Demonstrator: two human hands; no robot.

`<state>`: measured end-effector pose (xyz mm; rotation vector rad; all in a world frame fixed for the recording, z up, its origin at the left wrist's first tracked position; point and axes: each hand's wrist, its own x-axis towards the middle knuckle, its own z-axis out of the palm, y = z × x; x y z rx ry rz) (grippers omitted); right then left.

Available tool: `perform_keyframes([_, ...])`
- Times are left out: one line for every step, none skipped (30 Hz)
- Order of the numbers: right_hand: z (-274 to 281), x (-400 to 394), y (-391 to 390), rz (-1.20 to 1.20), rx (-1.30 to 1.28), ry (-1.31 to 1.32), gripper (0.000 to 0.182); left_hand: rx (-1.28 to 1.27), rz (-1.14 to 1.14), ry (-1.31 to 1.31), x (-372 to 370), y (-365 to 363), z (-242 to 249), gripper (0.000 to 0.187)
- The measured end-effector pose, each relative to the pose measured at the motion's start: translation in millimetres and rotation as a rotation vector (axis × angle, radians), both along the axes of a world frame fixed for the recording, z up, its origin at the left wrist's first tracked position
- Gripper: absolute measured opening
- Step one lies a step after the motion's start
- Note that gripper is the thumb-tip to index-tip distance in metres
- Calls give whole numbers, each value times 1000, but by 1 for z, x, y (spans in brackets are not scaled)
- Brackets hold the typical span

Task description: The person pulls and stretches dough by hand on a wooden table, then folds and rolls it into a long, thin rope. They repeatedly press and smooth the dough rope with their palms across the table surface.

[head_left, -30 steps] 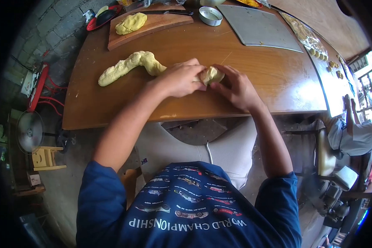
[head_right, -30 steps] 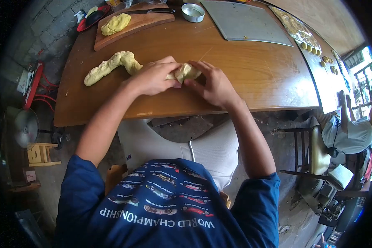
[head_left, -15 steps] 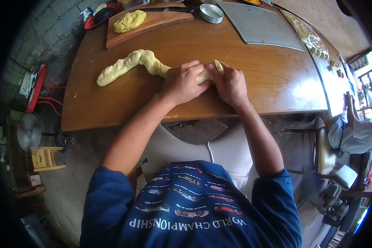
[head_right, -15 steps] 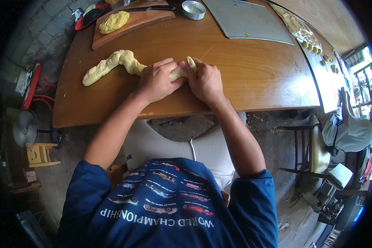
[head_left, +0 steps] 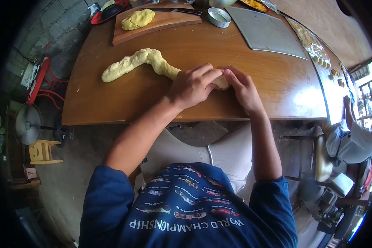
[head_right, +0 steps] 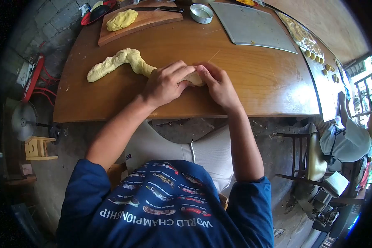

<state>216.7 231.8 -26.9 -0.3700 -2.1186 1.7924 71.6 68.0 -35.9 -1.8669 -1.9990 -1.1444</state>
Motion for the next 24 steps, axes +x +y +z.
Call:
perform_keyframes([2, 1, 1, -15, -59, 5, 39, -3, 1, 1, -1, 0, -1, 38])
perform_keyframes([2, 0, 4, -15, -61, 7, 39, -1, 13, -52, -2, 1, -1, 29])
perform_keyframes([0, -1, 8, 4, -35, 2, 39, 0, 23, -105, -3, 2, -2, 20])
perform_keyframes([-2, -1, 10, 23, -10, -5, 41, -2, 21, -106, -4, 3, -2, 20])
perform_keyframes([-5, -1, 9, 20, -12, -6, 41, 6, 34, -149, -6, 5, -1, 16])
perform_keyframes([-7, -1, 7, 19, 1, 23, 45, 15, 46, -194, -7, 7, -1, 15])
perform_keyframes([-7, 0, 3, 19, 15, 52, 51, 16, 43, -195, -8, 8, -2, 15])
perform_keyframes([-6, 0, 0, 17, 16, 51, 51, -4, 60, -200, -9, 8, -4, 17])
perform_keyframes([0, 1, -8, -25, 269, 54, 56, -26, 78, -205, -10, 7, -2, 22])
perform_keyframes([2, 2, -14, -69, 520, 54, 61, -28, 75, -206, -11, 6, 0, 22])
perform_keyframes([1, 2, -16, -85, 545, 21, 73, -132, 88, -341, -13, 5, 3, 25])
perform_keyframes([-1, 1, -18, -91, 545, 19, 73, -235, 100, -474, -15, 4, 6, 28])
perform_keyframes([-4, 0, -19, -105, 625, 37, 76, -240, 85, -548, -16, 3, 5, 32])
perform_keyframes([-5, 0, -21, -119, 707, 55, 79, -241, 77, -547, -19, 4, 2, 32])
perform_keyframes([-1, 1, -25, -125, 748, 72, 84, -168, 36, -657, -21, 4, 1, 36])
perform_keyframes([0, 3, -24, -131, 749, 70, 84, -93, -5, -766, -23, 4, 2, 41])
perform_keyframes([1, 4, -22, -147, 693, 72, 79, -109, -38, -896, -24, 0, 2, 37])
perform_keyframes([2, 4, -21, -163, 635, 73, 74, -109, -43, -894, -25, -1, 0, 37])
perform_keyframes([1, 5, -19, -166, 637, 73, 74, -7, -76, -1017, -27, 0, -5, 35])
perform_keyframes([-1, 6, -16, -151, 482, 75, 68, 97, -109, -1137, -29, -2, -9, 33])
perform_keyframes([-2, 7, -14, -135, 326, 76, 63, 78, -124, -1141, -32, -5, -7, 38])
perform_keyframes([-2, 7, -14, -135, 326, 75, 63, 78, -124, -1143, -29, -5, -9, 38])
perform_keyframes([-2, 7, -14, -156, 315, 61, 58, 94, -103, -994, -23, -5, -11, 41])
perform_keyframes([-1, 6, -14, -176, 304, 47, 53, 109, -82, -845, -17, -6, -9, 44])
